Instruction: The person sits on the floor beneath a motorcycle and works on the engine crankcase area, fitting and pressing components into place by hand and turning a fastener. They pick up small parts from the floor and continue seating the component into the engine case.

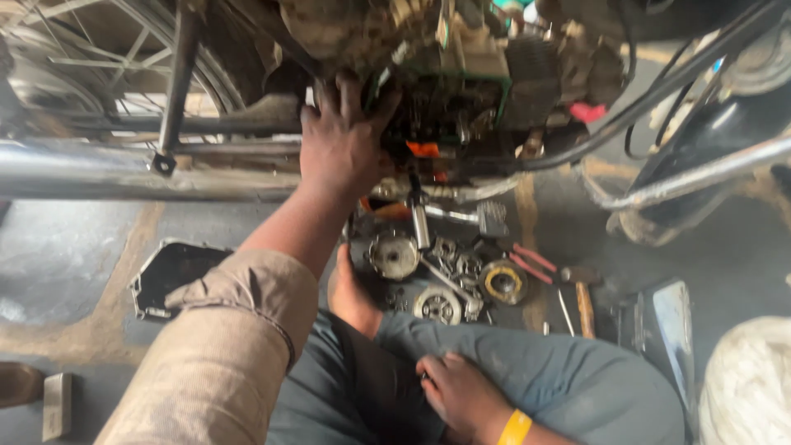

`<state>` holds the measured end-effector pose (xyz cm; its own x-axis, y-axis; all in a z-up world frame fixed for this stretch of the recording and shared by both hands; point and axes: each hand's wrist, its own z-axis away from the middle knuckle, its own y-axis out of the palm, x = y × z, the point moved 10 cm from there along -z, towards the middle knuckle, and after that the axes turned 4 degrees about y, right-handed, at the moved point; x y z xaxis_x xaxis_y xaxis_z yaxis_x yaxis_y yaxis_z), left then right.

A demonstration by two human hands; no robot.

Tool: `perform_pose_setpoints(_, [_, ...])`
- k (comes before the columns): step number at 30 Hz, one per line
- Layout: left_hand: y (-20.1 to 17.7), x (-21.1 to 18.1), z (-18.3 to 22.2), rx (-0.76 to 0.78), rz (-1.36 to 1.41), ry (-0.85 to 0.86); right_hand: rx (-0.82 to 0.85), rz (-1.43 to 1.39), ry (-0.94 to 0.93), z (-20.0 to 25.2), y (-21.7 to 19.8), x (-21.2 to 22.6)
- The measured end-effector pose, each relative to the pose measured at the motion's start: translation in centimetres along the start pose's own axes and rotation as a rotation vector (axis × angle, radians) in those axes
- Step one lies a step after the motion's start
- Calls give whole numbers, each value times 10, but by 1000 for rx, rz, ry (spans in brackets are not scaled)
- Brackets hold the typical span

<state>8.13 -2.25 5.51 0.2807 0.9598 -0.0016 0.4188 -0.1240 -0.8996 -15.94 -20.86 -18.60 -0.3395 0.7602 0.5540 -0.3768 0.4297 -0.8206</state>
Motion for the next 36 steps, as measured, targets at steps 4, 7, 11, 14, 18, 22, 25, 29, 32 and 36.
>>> perform_pose_setpoints(4, [-2,-3,0,-12,35,14,-84,-64,-21,2,-19,14])
perform_pose_setpoints(7, [9,3,3,2,26,-5,-187,-126,-39,7,-35,20])
perform_pose_setpoints(11, [4,1,3,-96,5,32,-123,-224,108,-2,-50,7])
perform_pose_setpoints(14, [6,2,2,-109,-1,31,-34,-486,257,-3,-35,-30])
perform_pose_setpoints(18, [4,1,5,-155,-22,53,-144,-534,93,-2,-44,-29])
perform_pose_setpoints(22, [-1,0,7,-154,-31,46,37,-380,118,-8,-46,2])
perform_pose_setpoints(25, [-1,-2,8,-166,-17,58,86,-312,271,-8,-35,-28])
perform_pose_setpoints(29, [-1,-1,10,-180,-47,74,-49,-1152,345,-10,-33,-81])
perform_pose_setpoints(32, [-5,-5,8,-206,-66,88,-82,-934,247,-13,-48,-63])
perform_pose_setpoints(36, [2,0,5,-138,-41,58,25,139,73,-11,-41,-5])
